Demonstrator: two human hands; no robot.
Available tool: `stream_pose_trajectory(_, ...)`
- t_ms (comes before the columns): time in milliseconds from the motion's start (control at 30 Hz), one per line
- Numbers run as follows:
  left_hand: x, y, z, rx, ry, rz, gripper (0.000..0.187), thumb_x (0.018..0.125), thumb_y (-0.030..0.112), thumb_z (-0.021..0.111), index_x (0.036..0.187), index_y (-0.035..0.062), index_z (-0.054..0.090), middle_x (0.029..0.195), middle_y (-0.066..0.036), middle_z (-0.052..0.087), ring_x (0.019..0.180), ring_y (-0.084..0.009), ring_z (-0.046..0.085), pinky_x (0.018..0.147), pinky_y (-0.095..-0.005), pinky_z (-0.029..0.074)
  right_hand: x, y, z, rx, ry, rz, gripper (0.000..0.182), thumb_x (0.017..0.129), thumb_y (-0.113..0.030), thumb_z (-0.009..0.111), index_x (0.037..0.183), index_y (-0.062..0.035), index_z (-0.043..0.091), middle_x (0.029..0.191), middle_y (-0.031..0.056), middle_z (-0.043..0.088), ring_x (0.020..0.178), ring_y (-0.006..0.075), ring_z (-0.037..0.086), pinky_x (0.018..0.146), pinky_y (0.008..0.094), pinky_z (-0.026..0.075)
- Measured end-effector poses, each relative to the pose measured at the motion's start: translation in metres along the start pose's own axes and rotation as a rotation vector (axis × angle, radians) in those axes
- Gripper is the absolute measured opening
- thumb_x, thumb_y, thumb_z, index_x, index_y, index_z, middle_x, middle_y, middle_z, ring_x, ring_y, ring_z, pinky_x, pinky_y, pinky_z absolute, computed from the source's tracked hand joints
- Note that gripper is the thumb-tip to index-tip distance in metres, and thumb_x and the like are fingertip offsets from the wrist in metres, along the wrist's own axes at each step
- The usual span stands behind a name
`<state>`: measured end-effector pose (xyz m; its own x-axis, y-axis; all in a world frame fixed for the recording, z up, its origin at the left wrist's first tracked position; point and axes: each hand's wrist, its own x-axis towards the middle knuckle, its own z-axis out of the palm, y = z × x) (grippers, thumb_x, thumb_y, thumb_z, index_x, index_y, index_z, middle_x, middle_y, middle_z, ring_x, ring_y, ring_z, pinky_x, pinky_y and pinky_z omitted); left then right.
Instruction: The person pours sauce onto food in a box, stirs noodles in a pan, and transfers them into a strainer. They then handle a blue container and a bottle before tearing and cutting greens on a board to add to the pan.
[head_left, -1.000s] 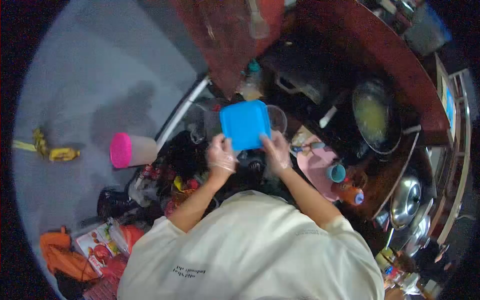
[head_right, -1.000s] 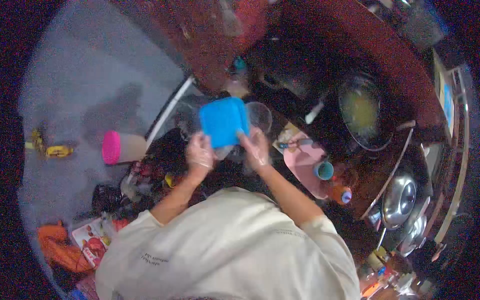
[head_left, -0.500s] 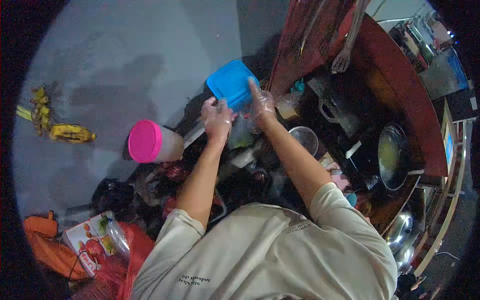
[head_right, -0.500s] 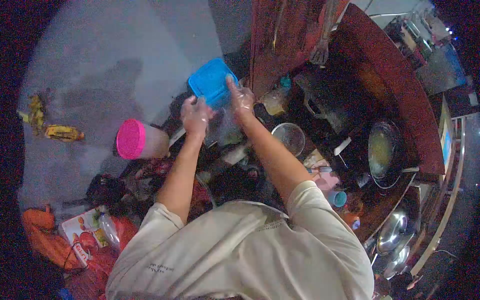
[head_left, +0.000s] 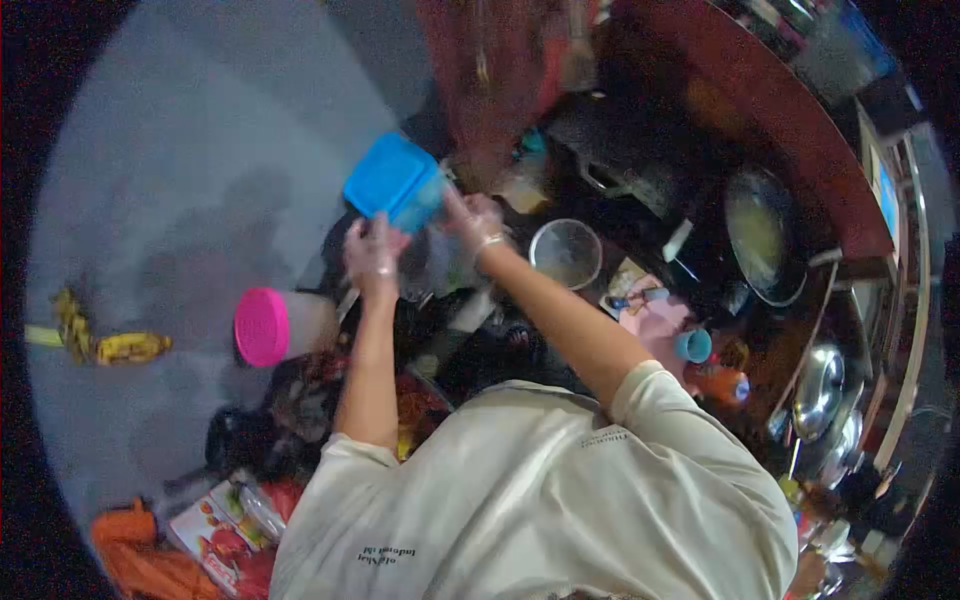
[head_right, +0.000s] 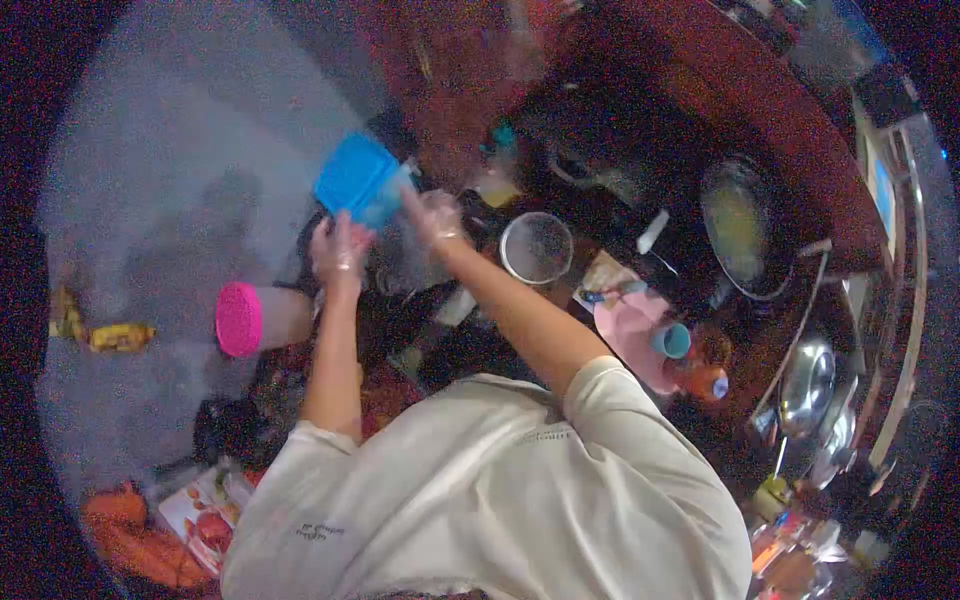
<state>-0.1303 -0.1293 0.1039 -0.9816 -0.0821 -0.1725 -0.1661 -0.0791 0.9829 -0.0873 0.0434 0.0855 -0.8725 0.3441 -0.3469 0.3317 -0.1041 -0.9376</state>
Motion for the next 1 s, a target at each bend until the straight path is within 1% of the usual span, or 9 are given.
stream_pose_trajectory(167,-0.069,-0.004,0.004,0.317,0.052,0.381,0.037,0.092,0.024,0.065,0.114,-0.0023,0.05,0.093,-0.013,0.064,0.079,-0.0197,0.064,0.067,-0.0319,0.056,-0.082,0.051,-0.05,-0.143,-0.192,-0.086,0.054,0.088,-0.054,0.063,0.097,-0.001,0.066,0.088,0.0138,0.063,0.087,0.0222,0.059,0.078,0.0383,0.047)
stream_pose_trajectory(300,-0.16,-0.063,0.099,0.731,-0.766,0.466,0.019,0.089,0.021,0.067,0.097,0.0042,0.066,0.09,-0.012,0.07,0.082,-0.0226,0.067,0.076,-0.0351,0.054,-0.178,0.197,-0.155,-0.321,-0.233,0.007,0.042,0.093,-0.045,0.058,0.096,-0.004,0.068,0.085,0.0115,0.064,0.084,0.0232,0.06,0.081,0.0397,0.048)
stream_pose_trajectory(433,-0.245,-0.124,0.232,1.216,-1.34,0.491,0.027,0.09,0.032,0.058,0.095,0.0088,0.071,0.095,-0.018,0.069,0.09,-0.0364,0.067,0.081,-0.0478,0.051,-0.264,0.258,-0.235,-0.307,0.224,0.615,0.045,0.081,-0.045,0.068,0.088,-0.0009,0.072,0.092,0.0189,0.071,0.092,0.0268,0.068,0.081,0.04,0.052)
stream_pose_trajectory(500,-0.252,-0.219,0.286,1.214,-1.48,0.906,0.028,0.089,0.035,0.057,0.098,0.0122,0.071,0.098,-0.017,0.07,0.091,-0.0355,0.067,0.082,-0.0476,0.052,-0.292,0.271,-0.264,-0.25,0.693,0.451,0.054,0.076,-0.045,0.073,0.102,0.0023,0.066,0.098,0.0222,0.069,0.094,0.0337,0.066,0.083,0.0425,0.052)
stream_pose_trajectory(633,-0.304,-0.252,0.361,1.406,-1.583,1.039,0.032,0.088,0.038,0.057,0.106,0.0138,0.069,0.101,-0.016,0.07,0.094,-0.0355,0.067,0.087,-0.0447,0.052,-0.265,0.301,-0.291,-0.424,1.137,0.253,0.07,0.073,-0.043,0.077,0.12,0.0022,0.054,0.099,0.0221,0.068,0.096,0.0398,0.065,0.084,0.0456,0.051)
stream_pose_trajectory(700,-0.3,-0.267,0.372,1.268,-1.42,0.387,0.027,0.092,0.032,0.05,0.109,0.0219,0.069,0.104,-0.013,0.07,0.093,-0.0344,0.069,0.085,-0.0443,0.055,-0.24,0.312,-0.302,-0.45,1.153,0.414,0.073,0.071,-0.044,0.078,0.123,0.0012,0.052,0.098,0.0213,0.069,0.096,0.0402,0.065,0.084,0.0463,0.05)
stream_pose_trajectory(733,-0.282,-0.318,0.368,1.165,-1.574,0.882,0.035,0.091,0.034,0.051,0.124,0.0274,0.063,0.123,-0.012,0.064,0.107,-0.0329,0.064,0.093,-0.042,0.052,-0.23,0.303,-0.313,-0.208,1.157,0.327,0.07,0.07,-0.046,0.078,0.117,0.0011,0.056,0.099,0.0223,0.068,0.097,0.0376,0.065,0.085,0.0471,0.05)
stream_pose_trajectory(833,-0.286,-0.284,0.369,1.427,-1.651,1.216,0.048,0.087,0.037,0.057,0.136,0.0324,0.052,0.138,-0.012,0.053,0.12,-0.0316,0.057,0.097,-0.0417,0.049,-0.204,0.335,-0.32,0.046,1.163,0.25,0.06,0.07,-0.041,0.079,0.11,-0.0014,0.058,0.097,0.0204,0.068,0.094,0.0353,0.066,0.082,0.0468,0.05)
stream_pose_trajectory(1000,-0.276,-0.296,0.375,1.685,-1.591,1.326,0.053,0.083,0.035,0.062,0.133,0.0228,0.05,0.125,-0.015,0.059,0.115,-0.034,0.057,0.094,-0.0431,0.049,-0.206,0.339,-0.314,0.104,1.288,0.062,0.048,0.072,-0.028,0.079,0.108,-0.0047,0.057,0.091,0.0161,0.069,0.088,0.0317,0.068,0.077,0.0433,0.052)
